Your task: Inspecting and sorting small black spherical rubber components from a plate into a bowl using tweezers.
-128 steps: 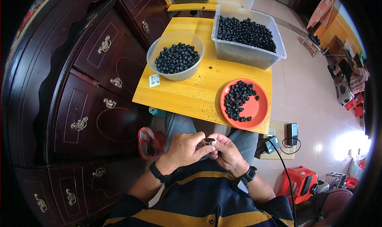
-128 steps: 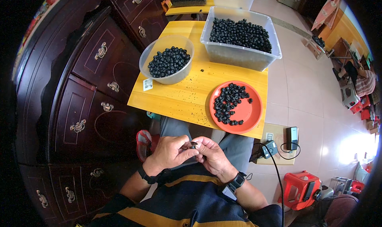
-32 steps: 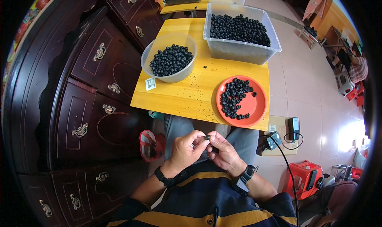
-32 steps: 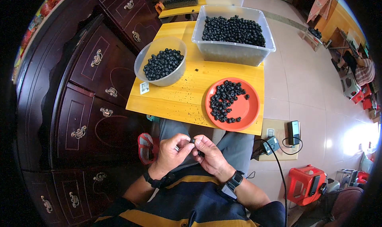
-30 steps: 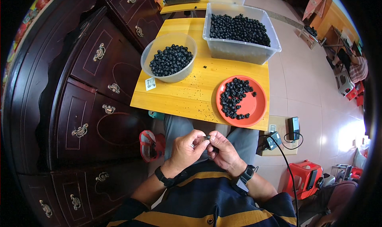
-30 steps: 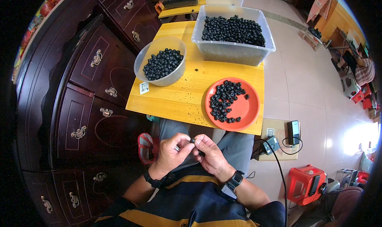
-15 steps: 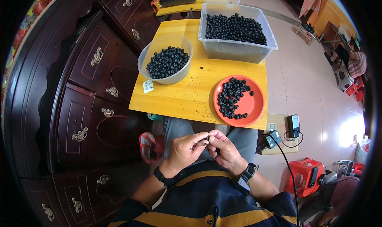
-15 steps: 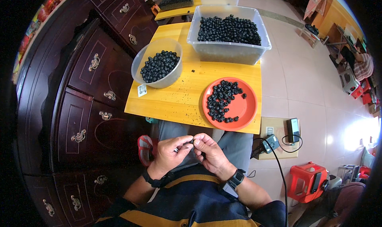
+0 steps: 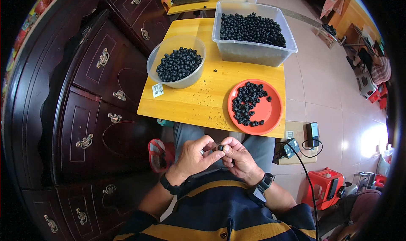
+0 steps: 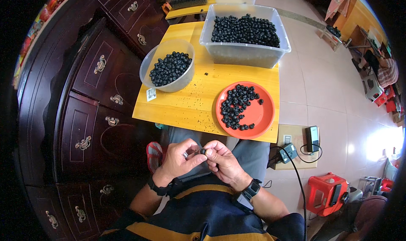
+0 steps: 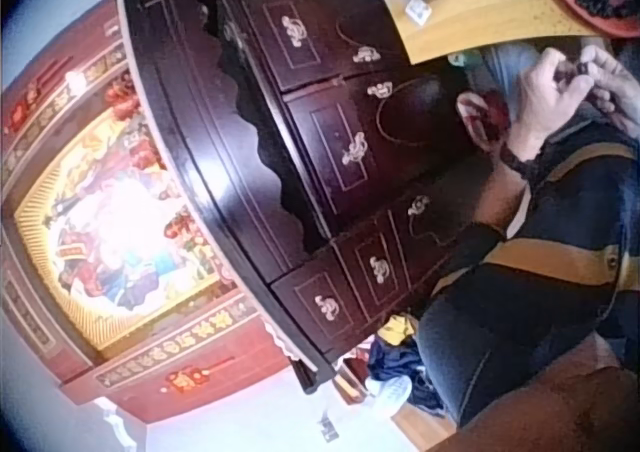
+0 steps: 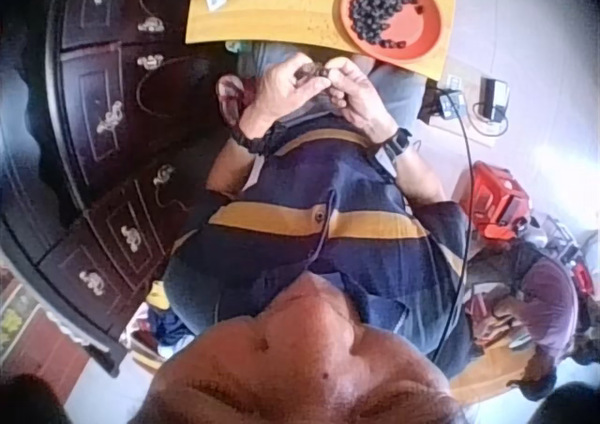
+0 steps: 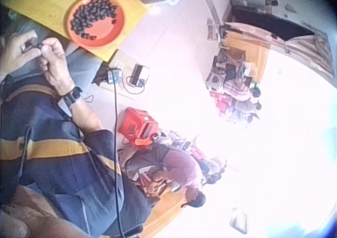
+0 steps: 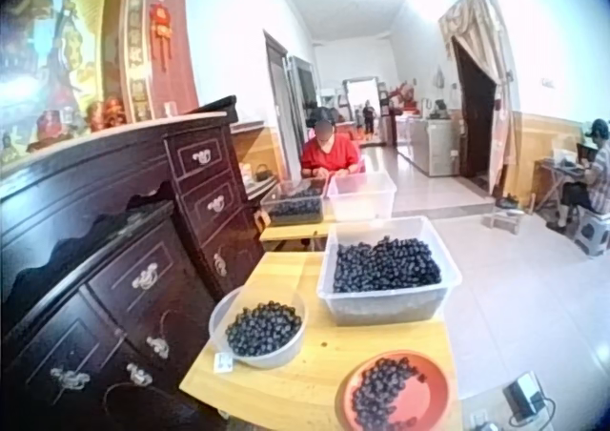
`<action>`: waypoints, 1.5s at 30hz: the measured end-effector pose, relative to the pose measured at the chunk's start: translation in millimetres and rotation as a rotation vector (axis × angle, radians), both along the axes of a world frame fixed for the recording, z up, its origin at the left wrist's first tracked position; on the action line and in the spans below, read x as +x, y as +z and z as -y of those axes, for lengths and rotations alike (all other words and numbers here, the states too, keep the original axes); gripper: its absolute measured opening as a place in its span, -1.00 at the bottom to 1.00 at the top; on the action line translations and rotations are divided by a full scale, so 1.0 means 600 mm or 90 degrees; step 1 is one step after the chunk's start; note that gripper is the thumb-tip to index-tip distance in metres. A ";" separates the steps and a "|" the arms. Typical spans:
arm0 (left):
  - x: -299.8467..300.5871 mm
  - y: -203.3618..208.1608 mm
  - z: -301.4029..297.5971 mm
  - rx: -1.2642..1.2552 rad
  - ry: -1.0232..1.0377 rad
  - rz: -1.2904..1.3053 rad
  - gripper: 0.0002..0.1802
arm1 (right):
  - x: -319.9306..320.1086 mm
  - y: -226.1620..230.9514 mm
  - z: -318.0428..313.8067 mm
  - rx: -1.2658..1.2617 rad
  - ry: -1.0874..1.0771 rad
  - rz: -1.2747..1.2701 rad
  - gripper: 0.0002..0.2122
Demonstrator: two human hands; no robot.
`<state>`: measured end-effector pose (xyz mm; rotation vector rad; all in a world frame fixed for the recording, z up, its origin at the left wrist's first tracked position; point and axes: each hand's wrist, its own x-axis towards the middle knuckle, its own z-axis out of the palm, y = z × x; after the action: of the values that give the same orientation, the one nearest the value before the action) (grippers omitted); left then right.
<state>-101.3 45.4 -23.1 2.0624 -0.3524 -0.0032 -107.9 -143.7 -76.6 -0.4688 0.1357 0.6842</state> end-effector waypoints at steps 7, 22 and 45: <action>0.004 -0.012 -0.007 0.001 -0.073 0.013 -0.64 | -0.001 -0.009 -0.002 -0.004 0.015 0.026 -0.85; 0.016 0.001 -0.010 0.094 -0.110 -0.007 -0.57 | -0.003 -0.016 0.001 -0.012 0.024 0.032 -0.85; 0.011 0.012 -0.009 0.143 -0.134 0.026 -0.56 | -0.006 -0.035 0.004 0.105 0.090 0.002 -0.89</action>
<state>-94.8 51.1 -15.9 2.2386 -0.6164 -0.1341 -111.7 -146.4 -97.6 -0.3228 0.0433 0.8264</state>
